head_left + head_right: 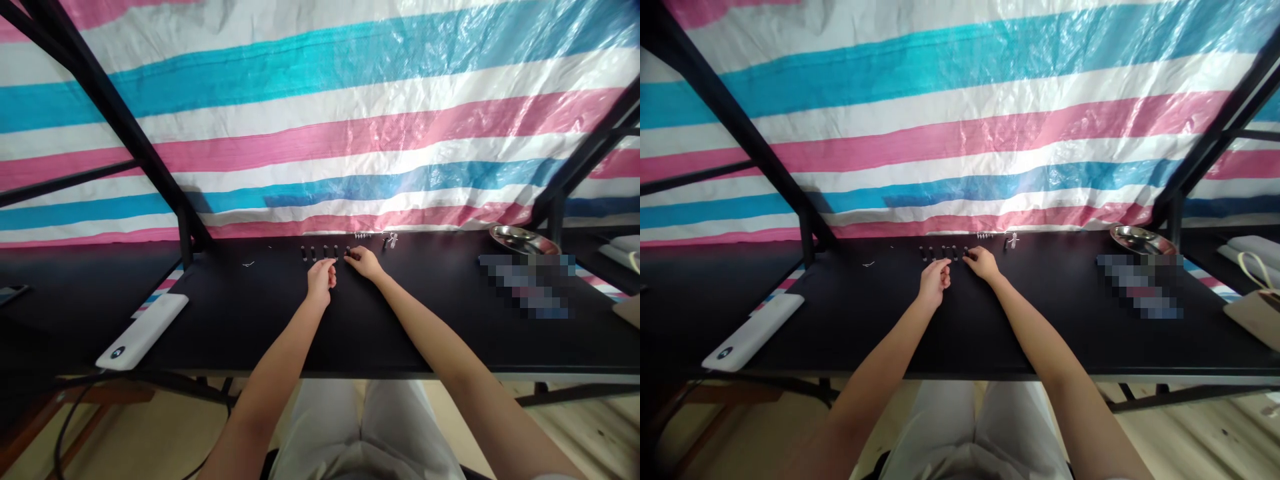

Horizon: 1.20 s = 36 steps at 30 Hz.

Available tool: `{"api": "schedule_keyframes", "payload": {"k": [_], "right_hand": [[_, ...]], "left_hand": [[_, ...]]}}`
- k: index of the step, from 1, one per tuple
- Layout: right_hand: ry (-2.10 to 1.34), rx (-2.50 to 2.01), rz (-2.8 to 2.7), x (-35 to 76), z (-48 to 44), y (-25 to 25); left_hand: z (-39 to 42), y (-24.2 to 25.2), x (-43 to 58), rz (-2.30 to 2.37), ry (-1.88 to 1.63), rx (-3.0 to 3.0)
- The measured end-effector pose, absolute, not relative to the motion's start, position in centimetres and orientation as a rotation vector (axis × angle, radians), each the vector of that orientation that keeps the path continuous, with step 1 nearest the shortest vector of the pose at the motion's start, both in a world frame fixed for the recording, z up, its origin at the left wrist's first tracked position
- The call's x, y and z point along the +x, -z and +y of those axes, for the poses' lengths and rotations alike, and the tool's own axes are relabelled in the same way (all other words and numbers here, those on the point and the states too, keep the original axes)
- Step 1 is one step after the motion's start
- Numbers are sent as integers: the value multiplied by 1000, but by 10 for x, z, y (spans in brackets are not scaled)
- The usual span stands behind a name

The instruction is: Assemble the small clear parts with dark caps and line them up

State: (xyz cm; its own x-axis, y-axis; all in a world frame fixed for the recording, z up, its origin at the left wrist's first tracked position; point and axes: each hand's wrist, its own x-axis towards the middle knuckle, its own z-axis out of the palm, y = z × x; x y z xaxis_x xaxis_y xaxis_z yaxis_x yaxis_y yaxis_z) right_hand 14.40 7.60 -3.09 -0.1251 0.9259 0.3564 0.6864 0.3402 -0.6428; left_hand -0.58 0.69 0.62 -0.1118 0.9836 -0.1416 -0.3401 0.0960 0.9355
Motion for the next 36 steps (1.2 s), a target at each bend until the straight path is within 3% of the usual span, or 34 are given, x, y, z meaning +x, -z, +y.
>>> {"api": "schedule_keyframes", "payload": {"k": [7, 17, 27, 36], "right_hand": [[-419, -1210, -1869, 144, 59, 32], [-89, -1004, -2109, 148, 16, 2], [-649, -1032, -1560, 154, -26, -13], [-759, -996, -1363, 151, -19, -6]], "left_hand": [[7, -5, -4, 1138, -1331, 932], [-1, -5, 2, 1098, -1269, 1241], [-9, -16, 4, 916, -1196, 1389], [-10, -15, 4, 907, -1168, 1395]]}}
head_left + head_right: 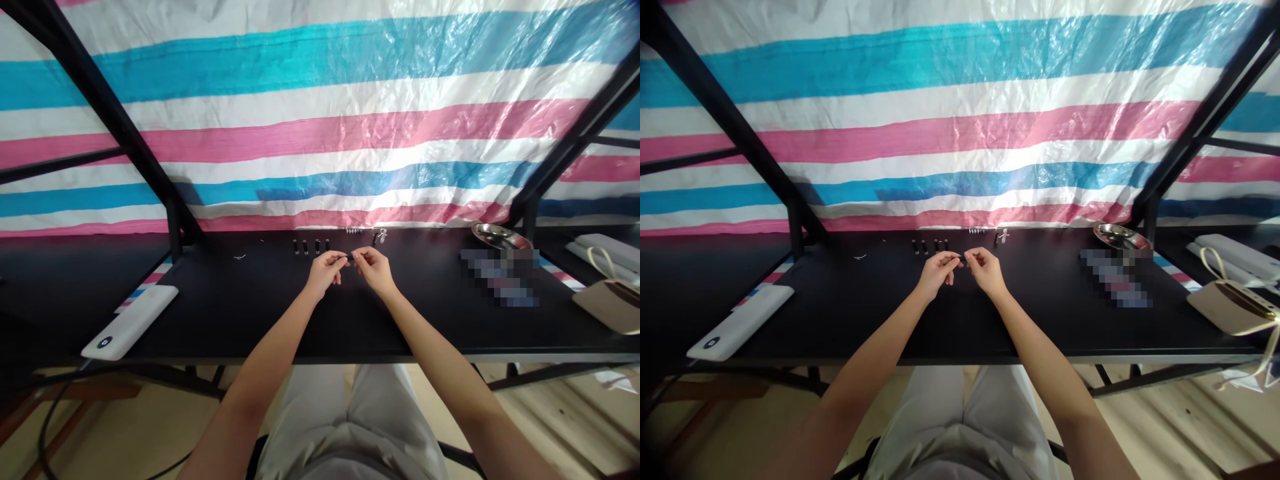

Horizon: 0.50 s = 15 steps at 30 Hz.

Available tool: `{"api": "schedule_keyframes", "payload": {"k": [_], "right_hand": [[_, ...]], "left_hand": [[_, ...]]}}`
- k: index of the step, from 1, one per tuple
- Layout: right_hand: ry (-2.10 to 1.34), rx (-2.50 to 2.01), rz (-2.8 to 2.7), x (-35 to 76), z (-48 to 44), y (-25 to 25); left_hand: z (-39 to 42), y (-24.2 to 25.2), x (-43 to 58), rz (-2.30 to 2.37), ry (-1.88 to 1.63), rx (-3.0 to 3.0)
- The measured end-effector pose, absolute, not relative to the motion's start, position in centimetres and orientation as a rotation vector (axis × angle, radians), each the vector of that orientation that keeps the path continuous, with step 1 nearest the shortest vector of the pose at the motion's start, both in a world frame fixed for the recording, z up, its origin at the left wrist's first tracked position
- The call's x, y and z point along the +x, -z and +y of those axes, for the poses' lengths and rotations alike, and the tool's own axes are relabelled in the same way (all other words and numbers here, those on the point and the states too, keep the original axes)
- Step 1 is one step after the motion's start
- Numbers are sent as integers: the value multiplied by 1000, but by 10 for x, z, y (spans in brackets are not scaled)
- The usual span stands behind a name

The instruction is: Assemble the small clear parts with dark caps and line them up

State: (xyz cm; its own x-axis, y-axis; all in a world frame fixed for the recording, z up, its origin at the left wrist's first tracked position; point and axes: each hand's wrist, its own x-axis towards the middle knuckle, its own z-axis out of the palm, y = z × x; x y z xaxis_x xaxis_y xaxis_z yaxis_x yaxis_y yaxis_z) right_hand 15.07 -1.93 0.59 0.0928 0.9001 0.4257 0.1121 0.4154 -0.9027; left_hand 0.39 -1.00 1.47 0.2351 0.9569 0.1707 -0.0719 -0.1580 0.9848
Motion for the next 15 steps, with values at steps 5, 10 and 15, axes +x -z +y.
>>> {"api": "schedule_keyframes", "payload": {"k": [5, 10, 15], "right_hand": [[-670, -983, -1385, 149, -22, -3], [-510, -973, -1437, 149, -23, -1], [-464, -987, -1471, 150, -25, -2]], "left_hand": [[-10, -15, 3, 894, -1166, 1372], [-9, -13, 2, 892, -1186, 1357], [-9, -11, 4, 931, -1206, 1418]]}}
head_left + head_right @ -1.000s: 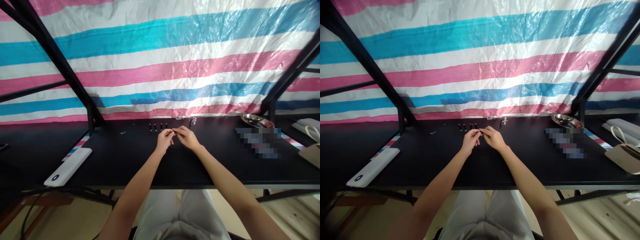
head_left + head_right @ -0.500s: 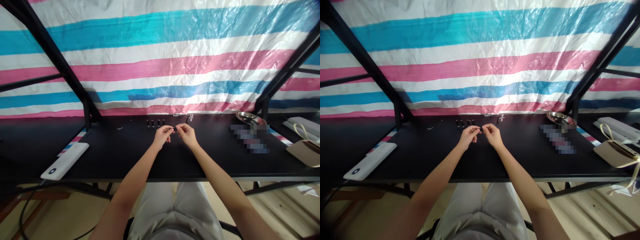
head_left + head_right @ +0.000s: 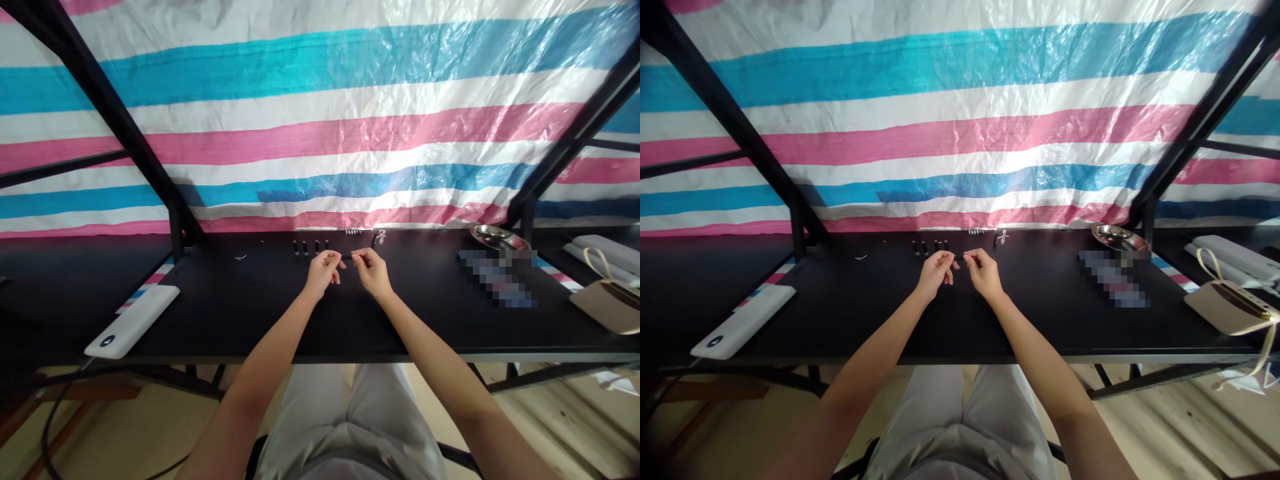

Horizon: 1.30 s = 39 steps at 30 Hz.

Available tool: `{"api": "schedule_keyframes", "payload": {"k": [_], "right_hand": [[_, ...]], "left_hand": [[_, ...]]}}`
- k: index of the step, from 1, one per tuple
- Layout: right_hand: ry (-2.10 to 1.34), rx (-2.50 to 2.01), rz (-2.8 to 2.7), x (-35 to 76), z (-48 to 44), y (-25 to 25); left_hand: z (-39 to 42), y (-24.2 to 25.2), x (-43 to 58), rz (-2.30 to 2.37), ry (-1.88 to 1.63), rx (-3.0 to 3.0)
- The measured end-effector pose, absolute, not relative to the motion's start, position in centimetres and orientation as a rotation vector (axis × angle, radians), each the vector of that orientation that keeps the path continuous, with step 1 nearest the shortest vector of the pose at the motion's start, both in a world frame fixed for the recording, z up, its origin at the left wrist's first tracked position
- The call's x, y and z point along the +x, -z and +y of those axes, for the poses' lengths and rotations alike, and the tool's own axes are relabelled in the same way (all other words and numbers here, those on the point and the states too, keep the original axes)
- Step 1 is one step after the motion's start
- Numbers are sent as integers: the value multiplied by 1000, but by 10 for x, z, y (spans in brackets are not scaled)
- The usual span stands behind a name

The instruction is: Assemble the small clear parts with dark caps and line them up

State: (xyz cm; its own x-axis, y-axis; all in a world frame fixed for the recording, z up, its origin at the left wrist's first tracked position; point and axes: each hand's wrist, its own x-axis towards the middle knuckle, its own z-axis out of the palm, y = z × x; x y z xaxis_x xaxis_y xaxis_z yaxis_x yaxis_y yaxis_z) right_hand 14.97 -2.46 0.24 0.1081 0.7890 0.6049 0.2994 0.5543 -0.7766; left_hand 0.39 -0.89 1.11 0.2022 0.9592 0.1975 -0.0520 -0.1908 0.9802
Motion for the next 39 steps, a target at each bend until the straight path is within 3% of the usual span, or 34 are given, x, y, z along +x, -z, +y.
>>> {"api": "schedule_keyframes", "payload": {"k": [11, 24, 39], "right_hand": [[-575, -987, -1429, 143, -27, -1], [-623, -977, -1446, 140, -28, 0], [-266, -1031, -1664, 144, -31, -5]], "left_hand": [[-17, -4, 7, 1279, -1358, 2037], [-13, -7, 8, 1136, -1244, 1501], [-2, -8, 1, 934, -898, 1112]]}}
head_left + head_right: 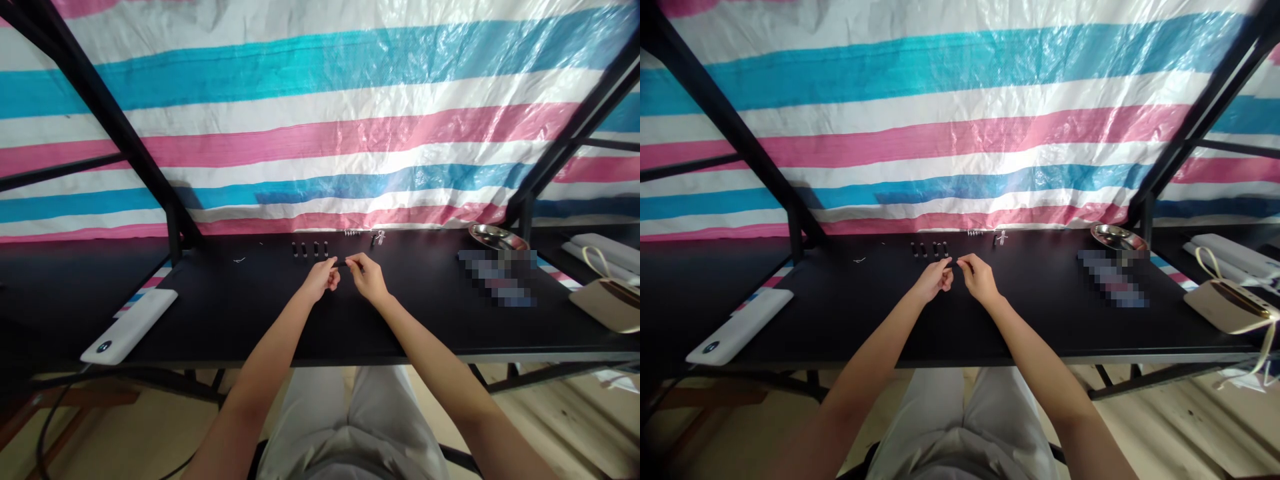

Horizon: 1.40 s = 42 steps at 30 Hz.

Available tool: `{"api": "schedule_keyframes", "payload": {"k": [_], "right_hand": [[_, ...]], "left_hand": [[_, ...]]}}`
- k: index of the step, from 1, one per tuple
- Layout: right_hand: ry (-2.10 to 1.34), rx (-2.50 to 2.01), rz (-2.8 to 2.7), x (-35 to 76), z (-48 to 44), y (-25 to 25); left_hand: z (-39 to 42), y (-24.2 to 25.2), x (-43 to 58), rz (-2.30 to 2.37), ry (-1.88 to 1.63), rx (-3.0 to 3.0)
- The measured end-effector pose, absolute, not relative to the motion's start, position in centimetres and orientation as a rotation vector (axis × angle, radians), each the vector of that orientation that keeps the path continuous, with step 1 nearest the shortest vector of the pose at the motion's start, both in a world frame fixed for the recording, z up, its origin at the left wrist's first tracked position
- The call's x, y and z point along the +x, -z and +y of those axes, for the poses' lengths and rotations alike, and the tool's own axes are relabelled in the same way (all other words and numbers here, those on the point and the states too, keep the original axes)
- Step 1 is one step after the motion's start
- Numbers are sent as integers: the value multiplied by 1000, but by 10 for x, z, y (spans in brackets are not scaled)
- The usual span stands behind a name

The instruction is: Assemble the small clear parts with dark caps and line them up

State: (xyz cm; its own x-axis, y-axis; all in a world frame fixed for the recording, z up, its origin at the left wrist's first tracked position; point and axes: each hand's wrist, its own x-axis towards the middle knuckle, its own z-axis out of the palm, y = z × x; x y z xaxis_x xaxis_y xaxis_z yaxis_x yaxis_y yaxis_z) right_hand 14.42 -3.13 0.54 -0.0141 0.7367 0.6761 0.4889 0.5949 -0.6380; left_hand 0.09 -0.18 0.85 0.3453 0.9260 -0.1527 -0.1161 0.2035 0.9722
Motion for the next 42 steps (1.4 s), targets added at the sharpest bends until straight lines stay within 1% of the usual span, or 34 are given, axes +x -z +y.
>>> {"api": "schedule_keyframes", "payload": {"k": [4, 8, 14, 18, 29, 42], "right_hand": [[-98, -965, -1836, 148, -33, -8], [9, -972, -1909, 151, -34, -11], [-98, -1032, -1675, 153, -33, -9], [-160, -1030, -1622, 151, -33, -9], [-157, -1000, -1634, 146, -36, -7], [136, -906, -1973, 144, -39, -10]], "left_hand": [[-2, -13, -2, 898, -791, 1070], [-5, -17, -2, 914, -850, 1075], [-12, -23, -1, 716, -880, 1232], [-12, -23, -1, 696, -941, 1246], [-11, -23, -1, 741, -1027, 1162], [-4, -17, 0, 765, -1119, 914]]}}
